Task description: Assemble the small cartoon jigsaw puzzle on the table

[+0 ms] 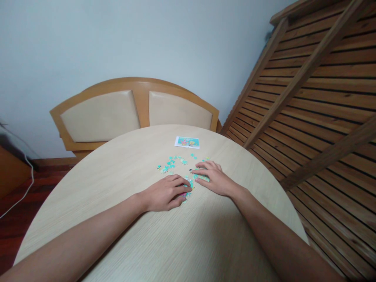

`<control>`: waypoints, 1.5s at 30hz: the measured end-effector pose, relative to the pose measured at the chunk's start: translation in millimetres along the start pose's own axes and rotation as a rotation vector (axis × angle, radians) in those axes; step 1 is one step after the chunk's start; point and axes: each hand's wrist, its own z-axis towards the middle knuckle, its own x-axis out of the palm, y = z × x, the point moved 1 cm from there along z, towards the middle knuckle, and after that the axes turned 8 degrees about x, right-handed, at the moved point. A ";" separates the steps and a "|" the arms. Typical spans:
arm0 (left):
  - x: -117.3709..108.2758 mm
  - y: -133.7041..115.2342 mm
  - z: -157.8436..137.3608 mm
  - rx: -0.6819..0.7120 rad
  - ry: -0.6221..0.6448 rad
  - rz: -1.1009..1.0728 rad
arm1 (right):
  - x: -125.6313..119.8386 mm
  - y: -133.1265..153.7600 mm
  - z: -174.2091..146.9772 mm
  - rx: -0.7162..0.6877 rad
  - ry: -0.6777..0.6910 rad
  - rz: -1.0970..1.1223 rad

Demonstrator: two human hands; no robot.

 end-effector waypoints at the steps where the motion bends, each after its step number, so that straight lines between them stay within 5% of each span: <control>1: -0.2 -0.3 0.2 -0.001 -0.004 0.001 | -1.3 -0.6 0.0 -0.023 0.004 0.008; 12: 1.0 0.7 -1.4 -0.002 -0.001 0.004 | -15.2 -32.4 -1.9 0.040 -0.072 -0.044; 21: -1.0 -2.6 0.2 -0.048 -0.026 -0.001 | 1.7 -10.8 1.6 -0.019 -0.039 -0.027; 29: -0.7 -0.8 1.0 -0.067 -0.024 0.005 | -14.5 7.3 1.4 -0.118 0.013 0.118; 45: 1.3 0.8 -0.6 -0.046 -0.018 0.003 | -18.0 14.1 -2.4 -0.051 0.114 0.198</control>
